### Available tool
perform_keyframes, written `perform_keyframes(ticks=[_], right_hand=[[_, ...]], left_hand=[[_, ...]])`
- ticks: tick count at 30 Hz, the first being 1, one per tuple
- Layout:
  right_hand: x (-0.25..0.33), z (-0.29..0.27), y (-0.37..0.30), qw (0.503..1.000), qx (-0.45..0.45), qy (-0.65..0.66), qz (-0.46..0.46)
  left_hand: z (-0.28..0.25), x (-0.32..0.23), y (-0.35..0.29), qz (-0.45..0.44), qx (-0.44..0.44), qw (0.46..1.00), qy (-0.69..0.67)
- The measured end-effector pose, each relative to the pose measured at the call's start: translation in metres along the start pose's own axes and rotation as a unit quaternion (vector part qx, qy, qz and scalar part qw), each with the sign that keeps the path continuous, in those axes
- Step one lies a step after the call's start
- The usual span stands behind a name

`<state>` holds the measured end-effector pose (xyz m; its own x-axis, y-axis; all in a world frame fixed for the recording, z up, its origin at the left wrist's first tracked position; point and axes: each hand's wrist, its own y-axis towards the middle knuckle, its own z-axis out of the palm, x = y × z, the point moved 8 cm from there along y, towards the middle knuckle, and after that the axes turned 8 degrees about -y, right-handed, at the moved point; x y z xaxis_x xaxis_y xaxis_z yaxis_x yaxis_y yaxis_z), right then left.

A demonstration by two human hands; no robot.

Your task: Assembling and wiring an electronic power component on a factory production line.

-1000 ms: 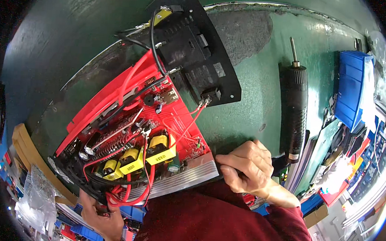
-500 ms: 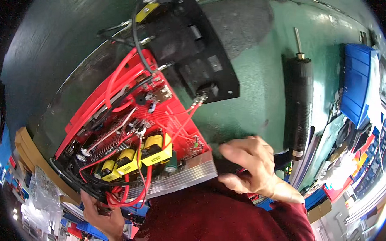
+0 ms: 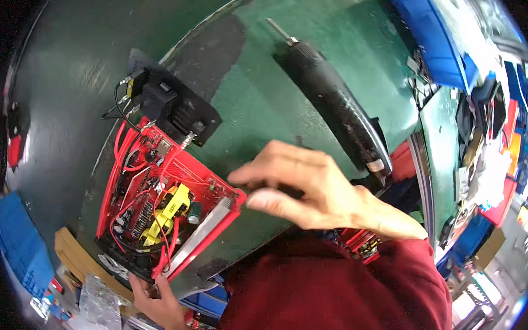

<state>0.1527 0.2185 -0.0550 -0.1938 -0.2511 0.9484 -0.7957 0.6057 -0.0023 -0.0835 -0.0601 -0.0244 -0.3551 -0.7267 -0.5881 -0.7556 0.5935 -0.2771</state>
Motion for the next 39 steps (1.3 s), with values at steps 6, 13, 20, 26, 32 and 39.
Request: perform_keyframes(ticks=[6,13,20,26,32,39], right_hand=[[-0.01,-0.022,-0.042,0.977,-0.153,-0.143,-0.034],[-0.003,-0.013,-0.044,0.942,-0.231,-0.207,-0.123],[-0.005,-0.016,-0.048,0.944,-0.256,-0.167,-0.126],[-0.006,-0.018,-0.049,0.944,-0.261,-0.154,-0.134],[-0.004,-0.018,-0.046,0.949,-0.243,-0.156,-0.129],[-0.002,-0.012,-0.041,0.956,-0.217,-0.174,-0.094]], left_hand=[[-0.001,-0.014,0.006,0.095,-0.027,0.995,0.014],[-0.013,-0.068,-0.016,0.153,-0.167,0.972,0.055],[0.036,-0.139,-0.028,0.397,-0.088,0.902,0.144],[0.045,-0.145,-0.012,0.408,-0.087,0.895,0.157],[0.037,-0.144,-0.014,0.425,-0.133,0.876,0.187],[0.039,-0.122,0.004,0.396,-0.081,0.912,0.073]])
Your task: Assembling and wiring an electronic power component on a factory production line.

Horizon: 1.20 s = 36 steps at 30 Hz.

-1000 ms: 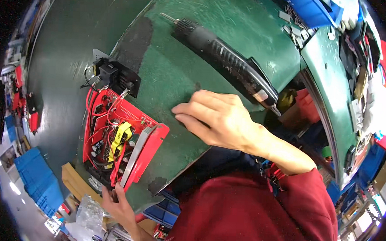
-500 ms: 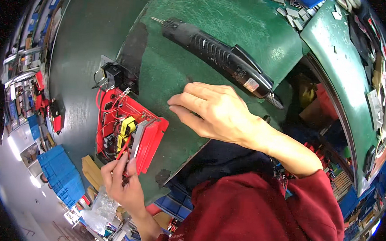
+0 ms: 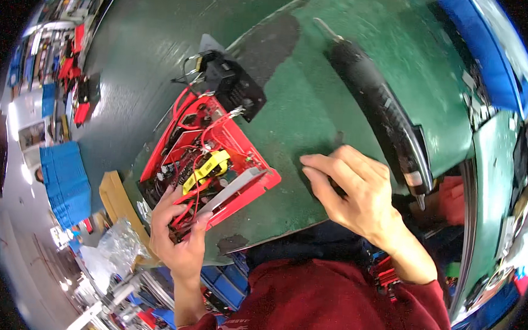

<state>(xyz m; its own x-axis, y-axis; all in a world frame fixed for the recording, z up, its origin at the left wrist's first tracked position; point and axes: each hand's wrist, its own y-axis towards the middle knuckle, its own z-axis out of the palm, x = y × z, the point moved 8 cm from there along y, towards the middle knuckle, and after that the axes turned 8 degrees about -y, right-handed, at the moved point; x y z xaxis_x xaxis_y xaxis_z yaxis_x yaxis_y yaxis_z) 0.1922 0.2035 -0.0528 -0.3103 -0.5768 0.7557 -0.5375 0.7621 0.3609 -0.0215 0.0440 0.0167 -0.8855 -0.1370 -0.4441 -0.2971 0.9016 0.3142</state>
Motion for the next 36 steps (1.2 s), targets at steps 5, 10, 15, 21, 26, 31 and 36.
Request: perform_keyframes(ticks=[5,10,15,21,26,31,36], right_hand=[[0.0,0.003,0.001,0.999,0.024,-0.029,0.02],[0.0,0.005,0.004,0.997,0.042,-0.044,0.038],[0.001,0.004,0.007,0.997,0.046,-0.059,0.031],[0.0,0.006,0.003,0.995,0.048,-0.077,0.038],[0.001,0.006,0.001,0.994,0.054,-0.083,0.046],[0.001,0.009,0.002,0.993,0.06,-0.088,0.05],[0.003,0.008,0.004,0.992,0.059,-0.094,0.057]], left_hand=[[0.002,0.0,0.008,0.004,0.01,1.0,0.003],[0.002,0.0,0.007,0.015,0.016,1.0,0.0],[0.003,0.002,0.005,-0.001,0.022,0.999,-0.026],[-0.002,0.013,0.008,-0.005,0.064,0.995,-0.076],[-0.006,0.018,0.001,0.013,0.083,0.994,-0.076],[-0.014,0.02,-0.01,0.017,0.056,0.997,-0.057],[-0.021,0.027,-0.026,0.003,0.044,0.997,-0.066]])
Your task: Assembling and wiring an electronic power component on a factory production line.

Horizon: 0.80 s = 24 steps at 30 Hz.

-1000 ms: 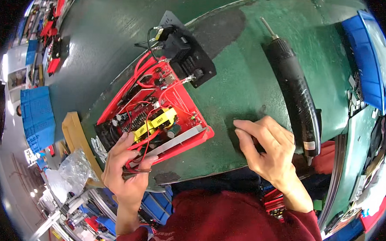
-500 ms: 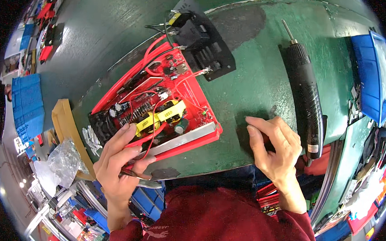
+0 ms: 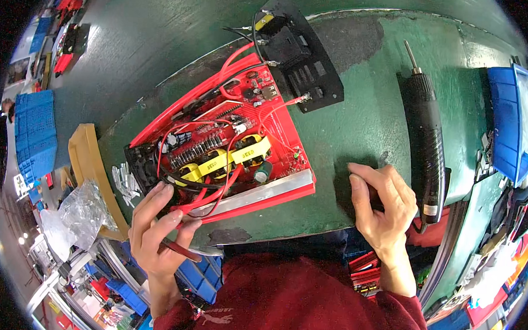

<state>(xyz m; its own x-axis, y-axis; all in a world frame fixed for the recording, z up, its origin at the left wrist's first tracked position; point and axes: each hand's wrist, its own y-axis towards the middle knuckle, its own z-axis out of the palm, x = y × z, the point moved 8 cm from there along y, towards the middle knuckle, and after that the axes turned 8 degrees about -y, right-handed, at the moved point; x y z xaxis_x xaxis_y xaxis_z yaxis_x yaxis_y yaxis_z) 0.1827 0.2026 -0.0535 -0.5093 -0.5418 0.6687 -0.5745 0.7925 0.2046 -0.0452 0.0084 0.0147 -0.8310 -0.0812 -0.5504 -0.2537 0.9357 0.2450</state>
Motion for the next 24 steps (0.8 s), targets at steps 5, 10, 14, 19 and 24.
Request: perform_keyframes(ticks=[5,10,14,19,24], right_hand=[[0.002,0.001,0.003,1.0,-0.002,0.004,-0.006],[0.029,-0.007,-0.025,0.998,0.008,0.05,-0.045],[0.108,0.003,-0.041,0.95,0.127,0.197,-0.205],[0.13,0.008,-0.055,0.922,0.146,0.226,-0.279],[0.107,0.006,-0.044,0.953,0.154,0.158,-0.207]], left_hand=[[-0.024,-0.011,-0.021,-0.044,-0.055,0.996,-0.048],[0.018,-0.032,-0.023,0.011,0.034,0.957,-0.289],[0.048,-0.064,-0.011,0.024,0.067,0.935,-0.346],[0.06,-0.08,-0.008,0.057,0.07,0.94,-0.33],[0.03,-0.068,0.014,0.03,0.011,0.986,-0.161]])
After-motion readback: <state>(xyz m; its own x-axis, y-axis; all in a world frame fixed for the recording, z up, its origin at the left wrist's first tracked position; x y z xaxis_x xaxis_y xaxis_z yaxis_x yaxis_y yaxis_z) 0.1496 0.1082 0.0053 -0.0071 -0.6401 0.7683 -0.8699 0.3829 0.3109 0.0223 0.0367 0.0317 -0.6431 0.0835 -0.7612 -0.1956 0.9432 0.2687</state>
